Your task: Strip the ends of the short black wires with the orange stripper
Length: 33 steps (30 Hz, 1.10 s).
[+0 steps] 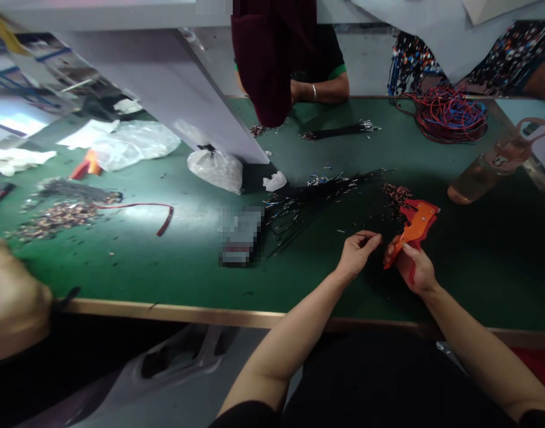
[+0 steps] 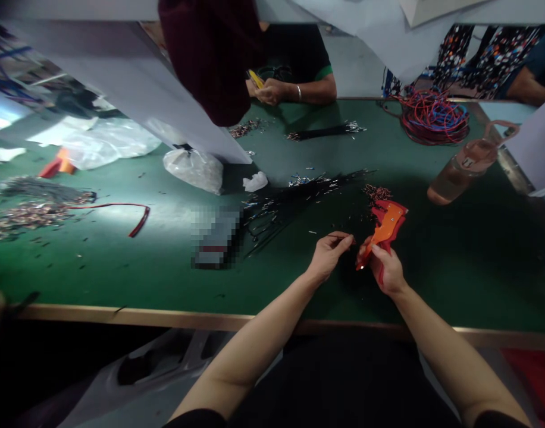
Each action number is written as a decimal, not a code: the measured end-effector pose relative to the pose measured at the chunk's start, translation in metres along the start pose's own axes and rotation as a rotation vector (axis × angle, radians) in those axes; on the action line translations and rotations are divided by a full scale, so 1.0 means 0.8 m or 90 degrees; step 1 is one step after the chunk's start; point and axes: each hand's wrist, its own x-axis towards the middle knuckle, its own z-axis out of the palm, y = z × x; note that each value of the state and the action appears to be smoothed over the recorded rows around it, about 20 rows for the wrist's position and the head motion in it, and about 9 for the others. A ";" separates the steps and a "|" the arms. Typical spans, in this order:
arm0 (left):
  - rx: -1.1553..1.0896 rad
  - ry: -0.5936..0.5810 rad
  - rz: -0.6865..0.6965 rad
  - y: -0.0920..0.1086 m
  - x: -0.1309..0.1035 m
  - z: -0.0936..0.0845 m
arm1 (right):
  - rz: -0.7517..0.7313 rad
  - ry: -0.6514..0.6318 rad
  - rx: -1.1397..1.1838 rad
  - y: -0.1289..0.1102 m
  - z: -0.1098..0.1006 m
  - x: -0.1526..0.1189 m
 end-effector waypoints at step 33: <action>-0.174 0.070 0.045 0.024 0.009 -0.016 | 0.092 -0.232 -0.193 -0.005 -0.017 -0.006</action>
